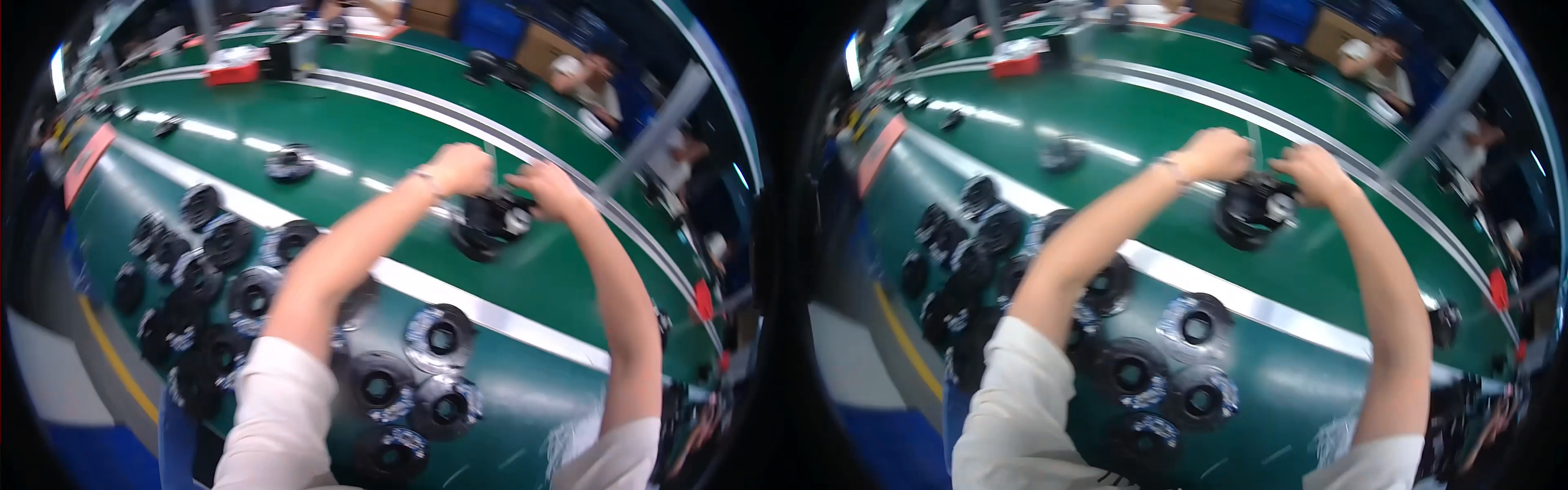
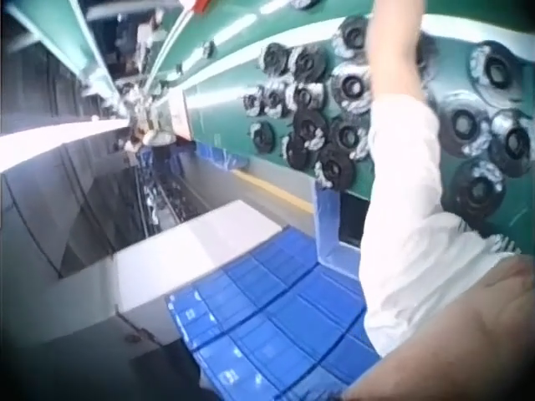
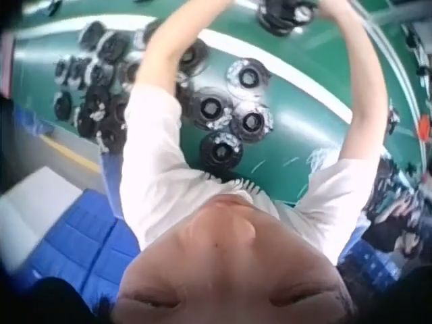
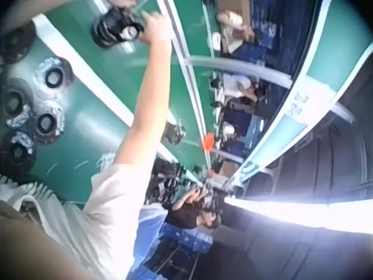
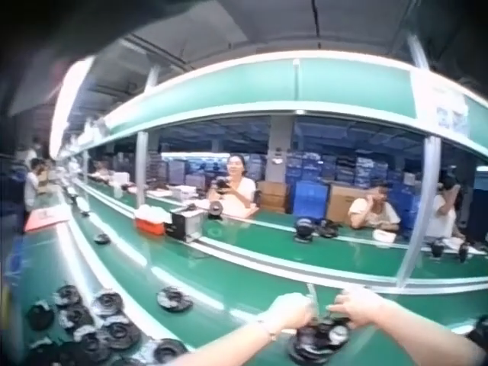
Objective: Assembling electronic components and plastic housings on a factory production line.
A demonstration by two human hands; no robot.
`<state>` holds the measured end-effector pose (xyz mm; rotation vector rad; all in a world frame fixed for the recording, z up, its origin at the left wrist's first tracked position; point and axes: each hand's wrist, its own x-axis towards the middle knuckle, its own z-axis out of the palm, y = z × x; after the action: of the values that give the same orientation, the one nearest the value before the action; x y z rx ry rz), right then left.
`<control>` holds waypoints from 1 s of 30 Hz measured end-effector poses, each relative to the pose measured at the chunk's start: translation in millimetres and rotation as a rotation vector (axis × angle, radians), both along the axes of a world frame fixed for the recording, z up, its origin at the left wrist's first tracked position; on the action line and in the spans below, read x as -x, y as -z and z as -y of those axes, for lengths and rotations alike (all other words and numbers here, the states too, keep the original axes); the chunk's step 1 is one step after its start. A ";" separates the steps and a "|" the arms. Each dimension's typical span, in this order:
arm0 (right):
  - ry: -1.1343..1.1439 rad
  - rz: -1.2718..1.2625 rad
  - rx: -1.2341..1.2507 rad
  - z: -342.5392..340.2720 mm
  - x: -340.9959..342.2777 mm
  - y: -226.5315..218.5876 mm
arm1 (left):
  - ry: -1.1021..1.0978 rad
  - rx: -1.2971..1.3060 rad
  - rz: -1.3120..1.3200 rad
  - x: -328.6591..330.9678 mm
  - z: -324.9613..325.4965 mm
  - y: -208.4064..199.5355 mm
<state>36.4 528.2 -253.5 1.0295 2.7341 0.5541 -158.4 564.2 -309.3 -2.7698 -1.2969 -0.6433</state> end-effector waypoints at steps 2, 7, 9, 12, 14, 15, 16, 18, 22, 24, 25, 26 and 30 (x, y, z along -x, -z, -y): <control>0.006 -0.051 0.030 -11.7 -25.1 19.9 | 0.015 0.039 -0.001 -10.3 14.3 -8.6; 0.354 -0.140 0.021 32.1 -62.7 8.3 | 0.038 -0.070 0.242 -32.5 21.5 3.7; 0.187 -0.381 -0.114 42.5 -89.4 9.4 | 0.063 -0.127 0.395 -27.5 42.3 -2.3; 0.248 -0.714 -0.113 53.1 -116.1 -4.8 | 0.187 -0.171 0.710 -47.4 93.5 -7.2; 0.176 -1.026 -0.159 50.4 -149.9 -7.1 | 0.328 -0.054 0.719 -70.6 153.1 -10.2; 0.188 -1.125 -0.148 58.5 -154.0 -13.3 | 0.555 0.154 0.657 -77.0 172.8 -3.4; 0.110 -1.184 -0.132 75.7 -144.0 -19.8 | 0.642 0.169 0.394 -78.6 188.1 -0.1; 0.154 -1.128 -0.093 131.9 -127.3 -33.7 | 0.802 0.281 0.272 -57.2 203.5 5.1; 0.156 -0.855 -0.001 266.3 -108.5 -35.4 | 0.477 0.151 0.348 18.1 170.4 -1.4; 0.210 -0.882 -0.172 327.6 -65.2 -29.3 | 0.098 0.140 0.192 56.8 135.0 7.7; 0.236 -0.797 -0.131 348.4 -71.8 -18.2 | 0.010 0.050 0.221 86.8 119.2 18.9; 0.336 -0.808 -0.055 366.3 -69.2 -8.7 | -0.212 0.145 0.112 104.6 120.1 12.2; 0.501 -0.948 -0.015 418.5 -71.3 57.1 | -0.323 -0.103 0.209 181.8 88.6 43.9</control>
<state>107.6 109.7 -310.6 2.3574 2.9171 -0.0390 -340.2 475.6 -353.2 -2.3863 -1.6488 -0.9590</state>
